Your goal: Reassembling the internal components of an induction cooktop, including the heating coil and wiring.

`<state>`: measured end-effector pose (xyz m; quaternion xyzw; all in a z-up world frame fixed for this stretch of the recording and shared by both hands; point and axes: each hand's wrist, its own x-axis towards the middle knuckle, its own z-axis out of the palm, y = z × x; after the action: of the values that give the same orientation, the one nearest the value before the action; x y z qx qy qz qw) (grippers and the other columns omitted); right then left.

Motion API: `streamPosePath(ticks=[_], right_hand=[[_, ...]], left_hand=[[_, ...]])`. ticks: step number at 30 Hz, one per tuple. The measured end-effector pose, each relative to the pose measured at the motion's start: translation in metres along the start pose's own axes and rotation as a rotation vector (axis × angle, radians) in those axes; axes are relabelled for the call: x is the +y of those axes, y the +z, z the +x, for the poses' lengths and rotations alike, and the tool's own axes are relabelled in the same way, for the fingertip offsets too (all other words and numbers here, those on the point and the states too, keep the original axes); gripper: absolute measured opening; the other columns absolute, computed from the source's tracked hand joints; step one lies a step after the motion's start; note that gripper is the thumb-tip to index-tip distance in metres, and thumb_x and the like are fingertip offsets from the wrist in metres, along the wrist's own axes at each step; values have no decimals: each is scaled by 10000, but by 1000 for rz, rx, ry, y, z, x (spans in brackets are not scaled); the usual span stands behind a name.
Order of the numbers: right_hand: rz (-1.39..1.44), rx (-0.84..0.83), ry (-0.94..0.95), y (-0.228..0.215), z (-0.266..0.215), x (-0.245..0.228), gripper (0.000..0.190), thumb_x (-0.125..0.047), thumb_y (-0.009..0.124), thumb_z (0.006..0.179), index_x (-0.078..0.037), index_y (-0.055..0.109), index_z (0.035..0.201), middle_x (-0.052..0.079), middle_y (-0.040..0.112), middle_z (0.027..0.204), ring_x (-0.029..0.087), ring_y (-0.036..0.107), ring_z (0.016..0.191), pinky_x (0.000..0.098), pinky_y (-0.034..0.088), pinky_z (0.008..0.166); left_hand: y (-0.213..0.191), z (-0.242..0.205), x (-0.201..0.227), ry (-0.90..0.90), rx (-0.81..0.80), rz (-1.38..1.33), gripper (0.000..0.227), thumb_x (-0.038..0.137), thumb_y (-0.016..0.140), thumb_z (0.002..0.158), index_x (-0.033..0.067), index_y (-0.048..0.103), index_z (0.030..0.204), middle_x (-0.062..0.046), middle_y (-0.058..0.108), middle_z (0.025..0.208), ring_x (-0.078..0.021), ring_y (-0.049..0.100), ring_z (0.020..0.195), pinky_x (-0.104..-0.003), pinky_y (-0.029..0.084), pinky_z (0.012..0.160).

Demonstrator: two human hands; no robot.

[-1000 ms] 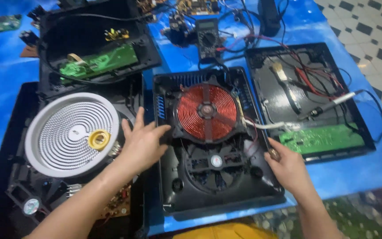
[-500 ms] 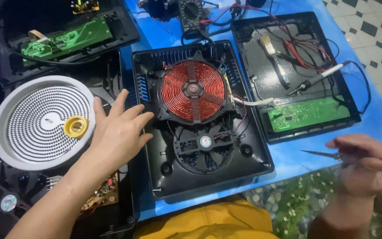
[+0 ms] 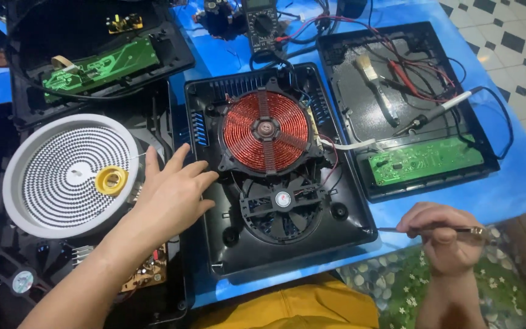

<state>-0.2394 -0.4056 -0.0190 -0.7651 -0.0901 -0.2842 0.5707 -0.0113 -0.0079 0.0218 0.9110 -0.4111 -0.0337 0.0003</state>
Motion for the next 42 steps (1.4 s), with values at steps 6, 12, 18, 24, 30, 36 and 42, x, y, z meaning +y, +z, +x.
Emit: streamPosePath(ticks=[6,12,18,24,30,36,42], right_hand=[[98,136,32,-7,4,14,88,-193,637,1013,-108,626,1031,51,733,881,72,691,663,149,574,590],[-136,247,284,8,39,6,486,132,686,785,-12,549,1229,136,682,1056,215,702,944,298,620,844],[-184,222,96,29,113,36,304,82,770,909,108,621,1173,206,678,860,238,682,729,379,604,693],[-777,-111,75,28,153,29,84,-74,707,930,-73,774,981,140,721,842,370,696,818,440,569,811],[-895,-433,308,47,170,33,344,-24,790,774,30,773,1113,241,763,1070,437,710,1054,493,554,961],[-1096,-496,187,40,157,91,202,-193,806,737,-171,807,938,87,767,965,341,722,979,414,572,922],[-1155,-490,151,28,144,136,149,-230,775,743,-258,783,889,-42,735,1052,235,721,1013,327,568,929]], left_hand=[[-12,8,4,40,77,21,551,385,786,746,126,687,1222,-109,679,1232,-454,423,1425,-876,185,1100],[-25,32,18,139,249,-33,458,342,802,729,142,726,1134,-44,722,1182,-382,557,1322,-714,309,1086],[-11,88,49,168,337,-29,447,431,840,748,250,750,1146,-39,729,1203,-287,612,1260,-585,381,1058],[-26,89,44,214,258,-67,415,410,817,795,236,739,1163,-62,720,1211,-291,610,1267,-553,392,1048],[-40,61,5,52,122,-38,447,419,773,826,241,713,1232,-50,709,1262,-288,598,1305,-545,391,1091],[-45,58,-13,-9,62,-33,456,376,758,873,200,696,1289,-71,720,1256,-288,629,1268,-557,400,1104],[-45,72,-5,15,20,-49,476,402,754,881,199,684,1305,-61,711,1277,-287,631,1270,-586,414,1106]])
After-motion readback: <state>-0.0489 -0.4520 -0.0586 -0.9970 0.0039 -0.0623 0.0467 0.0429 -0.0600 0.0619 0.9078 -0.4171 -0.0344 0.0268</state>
